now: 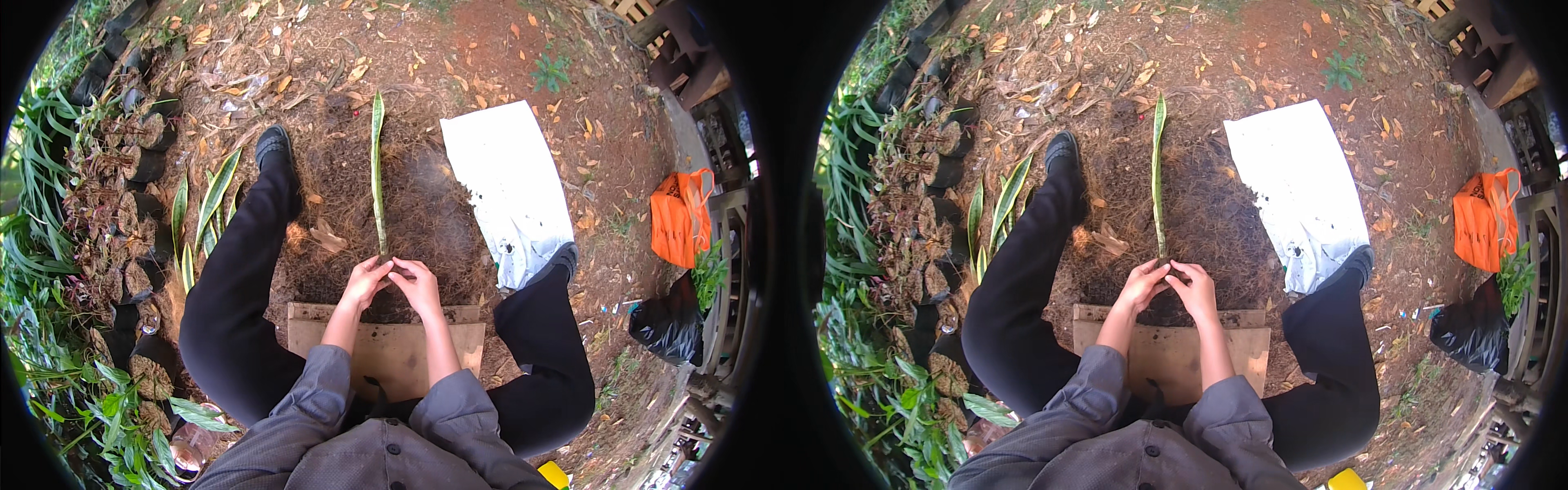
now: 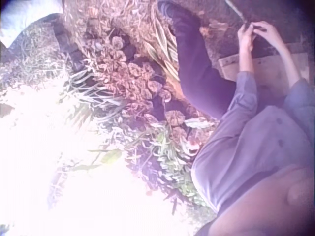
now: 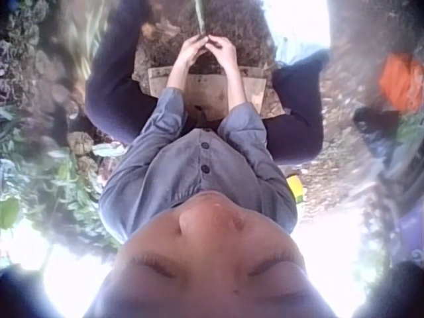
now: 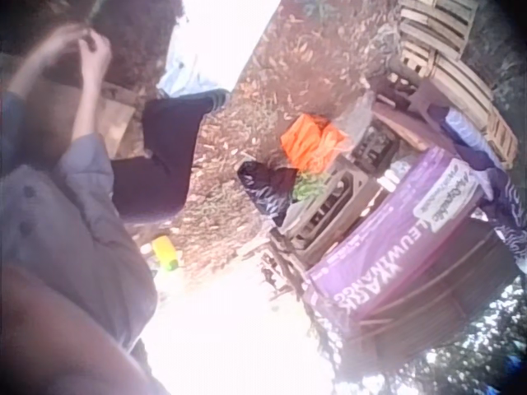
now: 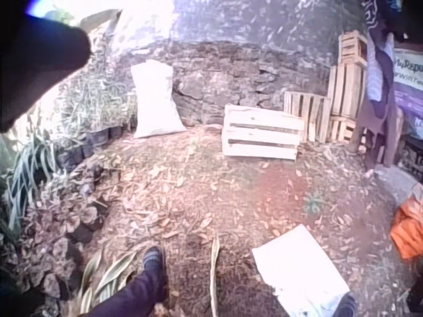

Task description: The person sits on the ground and uses their hands to wipe and clean a long green leaf. They repeatedly rub the surface of the leaf with their fingers, occasionally adjusting their grip and the leaf's position. The task appears to focus on removing debris or dirt from the leaf's surface.

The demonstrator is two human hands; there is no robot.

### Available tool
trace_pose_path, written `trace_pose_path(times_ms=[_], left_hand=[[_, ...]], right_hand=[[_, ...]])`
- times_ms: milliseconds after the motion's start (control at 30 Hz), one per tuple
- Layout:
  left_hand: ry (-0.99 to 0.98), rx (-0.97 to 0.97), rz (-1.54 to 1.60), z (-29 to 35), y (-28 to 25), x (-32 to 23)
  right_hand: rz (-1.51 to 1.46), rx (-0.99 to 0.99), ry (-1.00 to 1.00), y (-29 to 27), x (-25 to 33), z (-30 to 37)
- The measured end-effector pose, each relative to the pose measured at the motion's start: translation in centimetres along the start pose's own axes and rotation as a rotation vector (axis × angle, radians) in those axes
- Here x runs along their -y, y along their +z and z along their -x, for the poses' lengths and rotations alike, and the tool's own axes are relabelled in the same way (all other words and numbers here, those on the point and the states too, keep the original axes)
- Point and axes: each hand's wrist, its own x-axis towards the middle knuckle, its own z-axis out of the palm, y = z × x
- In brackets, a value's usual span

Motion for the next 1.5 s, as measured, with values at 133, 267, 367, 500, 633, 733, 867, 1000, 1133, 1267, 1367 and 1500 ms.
trace_pose_path(times_ms=[133, 267, 367, 500, 633, 733, 867, 1000, 1133, 1267, 1367, 1500], left_hand=[[0.014, -0.050, 0.010, -0.3, -0.5, 0.7], [0.032, -0.096, 0.051, -0.3, -0.7, 1.3], [0.054, -0.130, 0.042, -0.2, -0.1, 1.6], [0.076, -0.114, 0.040, -0.2, 0.4, 1.4], [0.001, -0.005, 0.122, 0.4, 1.5, -0.6], [-0.038, -0.063, 0.066, -0.1, 0.2, 0.0], [-0.040, -0.039, 0.033, -0.5, -0.4, 0.9], [-0.050, -0.063, -0.118, 0.2, 0.4, -0.1], [-0.104, -0.162, -0.300, 0.7, 0.3, -0.6], [-0.051, -0.118, -0.321, 0.4, 0.0, 0.0], [-0.001, -0.128, -0.274, 0.2, 0.0, 0.5], [0.018, -0.119, -0.318, 0.3, 0.1, 0.9]], right_hand=[[0.094, -0.054, -0.131, 0.5, -0.5, 0.1], [0.095, -0.107, -0.076, 1.2, 0.2, 0.7], [0.067, -0.118, -0.028, 1.5, -0.6, 0.9], [-0.099, 0.022, 0.071, -0.2, 0.2, 0.4], [0.044, -0.064, 0.125, -2.6, 0.5, 0.1], [0.434, -0.113, -0.042, -3.3, 1.6, 0.4], [0.189, -0.039, -0.122, -1.1, 2.3, 0.6], [0.391, -0.223, -0.142, 1.9, 2.2, 1.7], [0.356, -0.176, -0.016, 2.6, 2.4, 2.3], [0.444, -0.288, -0.023, 3.3, 3.3, 2.8], [0.434, -0.311, -0.012, 3.1, 3.1, 3.0], [0.321, -0.223, 0.107, 2.3, 2.1, 2.3]])
